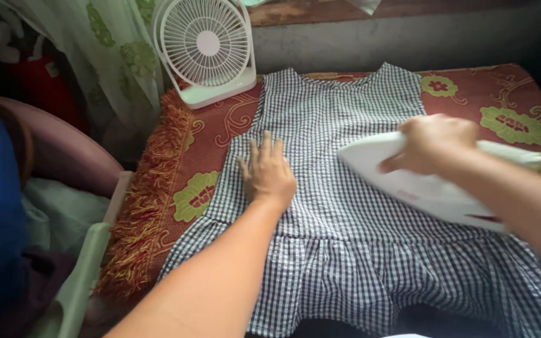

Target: The person irons a checkered dress on a table, then hangs it on a hanger. They then iron a brown dress on the same table.

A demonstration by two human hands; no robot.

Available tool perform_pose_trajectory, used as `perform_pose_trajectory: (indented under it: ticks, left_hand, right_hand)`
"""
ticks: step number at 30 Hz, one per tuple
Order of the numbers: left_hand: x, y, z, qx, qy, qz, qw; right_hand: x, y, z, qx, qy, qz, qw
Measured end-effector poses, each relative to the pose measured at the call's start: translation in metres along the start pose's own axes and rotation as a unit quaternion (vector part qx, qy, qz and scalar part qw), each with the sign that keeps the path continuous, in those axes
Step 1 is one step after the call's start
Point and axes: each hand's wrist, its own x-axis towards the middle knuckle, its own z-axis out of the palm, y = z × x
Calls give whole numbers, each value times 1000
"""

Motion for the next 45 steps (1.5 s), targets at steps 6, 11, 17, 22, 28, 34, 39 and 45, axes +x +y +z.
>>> perform_pose_trajectory:
  ticks: [6,11,17,22,28,34,39,45]
  left_hand:
    - [-1,39,17,40,-59,70,995]
    - [13,70,48,-23,-72,163,984]
    - [19,72,52,43,-165,120,978]
    - [11,58,33,87,-162,115,976]
    - [27,25,14,96,-69,-14,993]
    - [35,-18,-1,8,60,-183,981]
    - [38,-42,-14,-27,44,-251,967]
    - [47,-51,-29,-41,41,-247,967]
  right_hand:
    - [32,86,34,-23,-14,104,994]
    - [-12,89,27,-46,-26,13,999]
    - [-24,56,15,-28,-27,-12,999]
    - [23,55,10,-8,6,35,999]
    - [-13,41,-1,-44,-25,-34,998]
    - [-44,0,-9,-25,6,-118,993]
    - [0,-31,-28,20,12,-49,999]
    - [-24,-40,-25,-14,5,-113,993]
